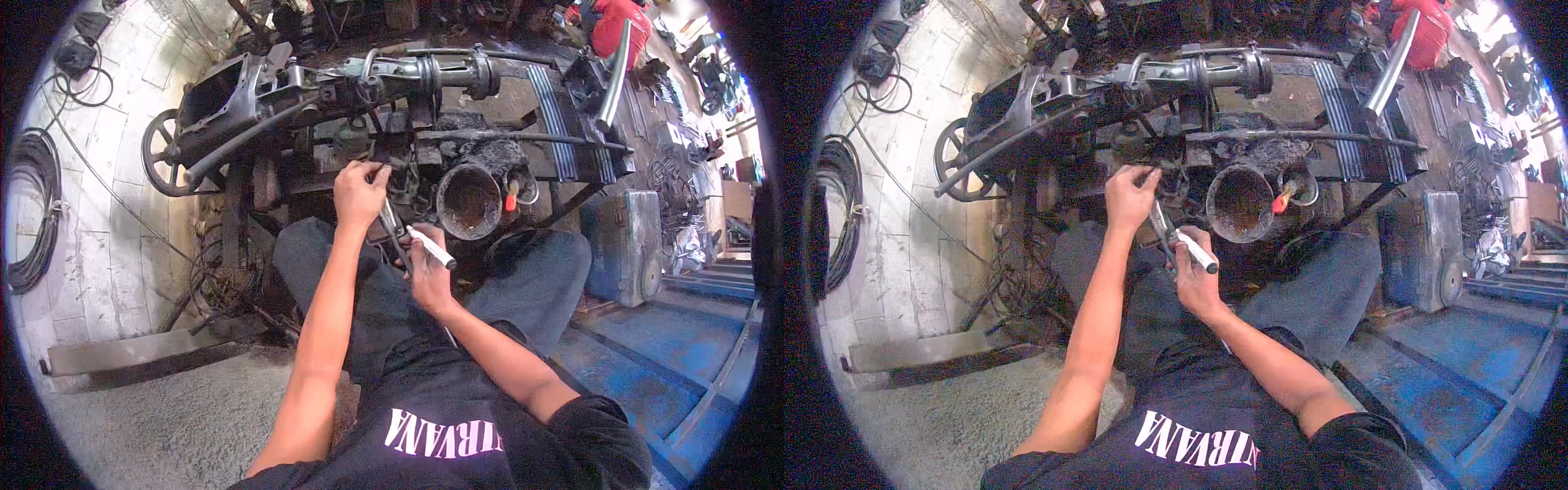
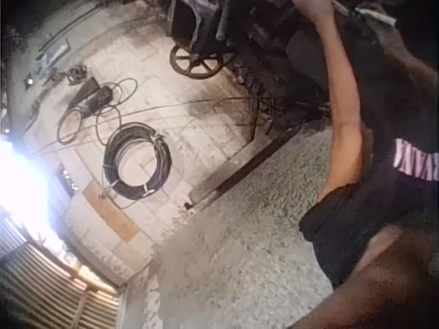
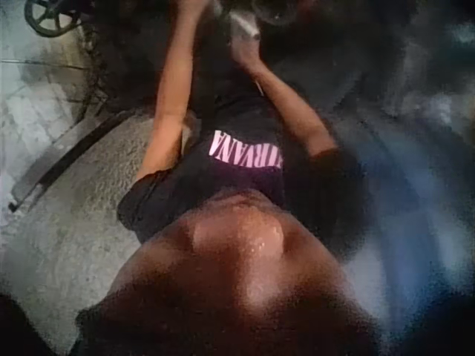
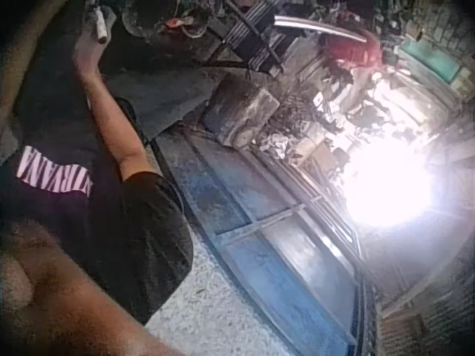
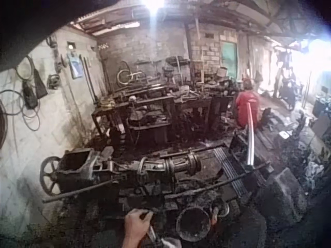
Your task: Mark a small metal component using a white marker.
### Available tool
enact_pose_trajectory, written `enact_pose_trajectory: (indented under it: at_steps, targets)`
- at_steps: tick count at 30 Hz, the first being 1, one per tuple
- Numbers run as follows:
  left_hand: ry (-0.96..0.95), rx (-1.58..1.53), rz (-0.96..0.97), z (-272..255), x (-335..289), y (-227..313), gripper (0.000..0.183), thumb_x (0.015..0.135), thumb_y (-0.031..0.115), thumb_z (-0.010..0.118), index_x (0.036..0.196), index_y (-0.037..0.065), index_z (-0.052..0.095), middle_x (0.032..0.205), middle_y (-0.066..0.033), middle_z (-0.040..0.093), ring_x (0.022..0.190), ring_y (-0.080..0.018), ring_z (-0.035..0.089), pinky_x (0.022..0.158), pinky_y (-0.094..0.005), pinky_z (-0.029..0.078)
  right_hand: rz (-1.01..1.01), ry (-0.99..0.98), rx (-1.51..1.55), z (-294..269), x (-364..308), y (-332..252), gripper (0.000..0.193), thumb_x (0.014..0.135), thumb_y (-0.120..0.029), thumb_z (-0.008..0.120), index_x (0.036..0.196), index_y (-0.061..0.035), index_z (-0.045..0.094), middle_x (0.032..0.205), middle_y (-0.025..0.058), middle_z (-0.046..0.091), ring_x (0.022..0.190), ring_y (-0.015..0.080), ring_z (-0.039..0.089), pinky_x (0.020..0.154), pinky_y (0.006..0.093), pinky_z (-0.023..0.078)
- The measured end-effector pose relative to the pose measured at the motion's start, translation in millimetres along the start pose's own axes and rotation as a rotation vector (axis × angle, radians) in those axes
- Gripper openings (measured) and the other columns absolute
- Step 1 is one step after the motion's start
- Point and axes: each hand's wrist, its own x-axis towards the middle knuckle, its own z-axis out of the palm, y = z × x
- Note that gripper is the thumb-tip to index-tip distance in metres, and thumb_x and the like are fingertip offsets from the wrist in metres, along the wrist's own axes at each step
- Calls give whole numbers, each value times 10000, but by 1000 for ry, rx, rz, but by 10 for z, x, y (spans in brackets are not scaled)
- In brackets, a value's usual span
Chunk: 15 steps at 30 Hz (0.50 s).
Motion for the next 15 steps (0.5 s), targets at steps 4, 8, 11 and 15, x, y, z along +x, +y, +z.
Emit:
enact_pose_trajectory:
  at_steps: [4, 8, 11, 15]
  targets:
    - [37, 176, 115, 6, -4, -35, 282, 868, 280, 747, 956, 14, 770, 953, -162, 713, 889, -370, 678, 796, -435, 539, 25, -19, -15, -17, -4, -9, 289, 1088, -228, 466, 1304, -37, 478, 1024, 71, 636, 768, 117, 603, 620, 260, 518]
    - [47, 3, 119, -45, 1, -97, 257, 890, 246, 709, 1004, 18, 748, 991, -158, 702, 917, -367, 658, 810, -445, 524, 26, -53, -14, -43, -25, -33, 342, 1103, -311, 408, 1326, -52, 422, 1054, 93, 622, 731, 110, 637, 534, 213, 479]
    - [-4, -106, 53, -178, -83, -79, 230, 910, 203, 681, 1012, 2, 725, 990, -171, 695, 884, -345, 669, 774, -411, 526, 52, -8, 76, -35, -17, -37, 307, 1094, -246, 449, 1329, -49, 428, 1002, 60, 627, 720, 83, 591, 542, 212, 460]
    - [-20, -247, 49, -354, -379, -124, 204, 940, 174, 645, 960, -16, 717, 864, -169, 701, 717, -294, 660, 701, -380, 511, 55, -23, 188, -18, -67, -119, 333, 1093, -288, 448, 1326, -50, 433, 1001, 68, 617, 744, 121, 624, 546, 224, 478]
